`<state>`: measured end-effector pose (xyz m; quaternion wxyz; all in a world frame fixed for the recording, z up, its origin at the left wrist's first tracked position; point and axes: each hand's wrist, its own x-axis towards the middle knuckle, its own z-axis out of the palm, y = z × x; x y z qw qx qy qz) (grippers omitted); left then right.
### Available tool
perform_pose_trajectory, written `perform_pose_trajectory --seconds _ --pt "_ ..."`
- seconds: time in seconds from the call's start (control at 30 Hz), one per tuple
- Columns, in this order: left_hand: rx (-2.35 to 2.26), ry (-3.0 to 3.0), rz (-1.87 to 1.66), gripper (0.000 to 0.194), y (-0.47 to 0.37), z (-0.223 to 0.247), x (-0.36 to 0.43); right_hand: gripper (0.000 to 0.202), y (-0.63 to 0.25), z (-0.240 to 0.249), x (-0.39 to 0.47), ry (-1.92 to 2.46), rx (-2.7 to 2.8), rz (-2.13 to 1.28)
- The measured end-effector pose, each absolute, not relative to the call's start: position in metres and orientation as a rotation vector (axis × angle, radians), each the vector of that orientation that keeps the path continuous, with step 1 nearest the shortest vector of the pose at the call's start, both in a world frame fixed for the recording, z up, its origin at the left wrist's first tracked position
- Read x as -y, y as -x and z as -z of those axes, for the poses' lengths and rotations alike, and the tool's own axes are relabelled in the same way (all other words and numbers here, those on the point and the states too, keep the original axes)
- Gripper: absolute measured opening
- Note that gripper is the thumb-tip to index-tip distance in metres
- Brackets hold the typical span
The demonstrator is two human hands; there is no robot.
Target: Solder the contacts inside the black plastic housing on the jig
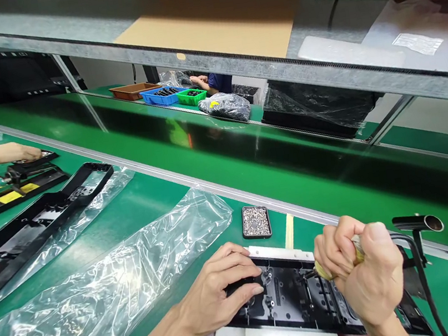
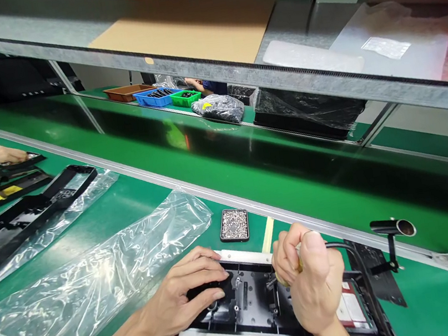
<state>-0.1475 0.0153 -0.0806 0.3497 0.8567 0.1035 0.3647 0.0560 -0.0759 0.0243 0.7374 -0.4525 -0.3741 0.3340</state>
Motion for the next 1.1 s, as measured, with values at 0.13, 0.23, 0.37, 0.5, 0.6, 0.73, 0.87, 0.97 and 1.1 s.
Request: perform_pose_trajectory --seconds 0.13,0.23,0.37,0.5,0.6,0.73,0.87,0.97,1.1 --pt "-0.276 -2.221 -0.946 0.017 0.1469 0.0795 -0.0151 0.06 -0.0558 -0.0244 0.0764 1.0 0.815 -0.741" --pt "-0.279 -2.216 -0.947 0.017 0.1469 0.0789 -0.0146 0.061 -0.0549 -0.0249 0.0765 1.003 0.817 -0.742" --pt "-0.275 -2.213 -0.945 0.017 0.1474 0.0795 -0.014 0.061 -0.0542 -0.0256 0.0761 1.002 0.822 -0.733" --pt "-0.275 -2.206 -0.946 0.018 0.1467 0.0803 -0.0146 0.062 -0.0554 -0.0246 0.0762 0.994 0.826 -0.748" --pt "-0.271 -2.203 -0.956 0.018 0.1459 0.0799 -0.0151 0.062 -0.0564 -0.0235 0.0768 0.993 0.808 -0.754" --pt "-0.275 -2.209 -0.957 0.018 0.1455 0.0786 -0.0147 0.062 -0.0558 -0.0238 0.0776 0.989 0.807 -0.754" --pt "-0.281 -2.204 -0.964 0.018 0.1458 0.0783 -0.0141 0.061 -0.0551 -0.0245 0.0778 0.991 0.812 -0.763" --pt "-0.283 -2.214 -0.965 0.018 0.146 0.0785 -0.0141 0.061 -0.0556 -0.024 0.0786 0.99 0.83 -0.759" --pt "-0.286 -2.229 -0.963 0.017 0.1459 0.0782 -0.0146 0.06 -0.0563 -0.0233 0.0799 0.998 0.841 -0.756"
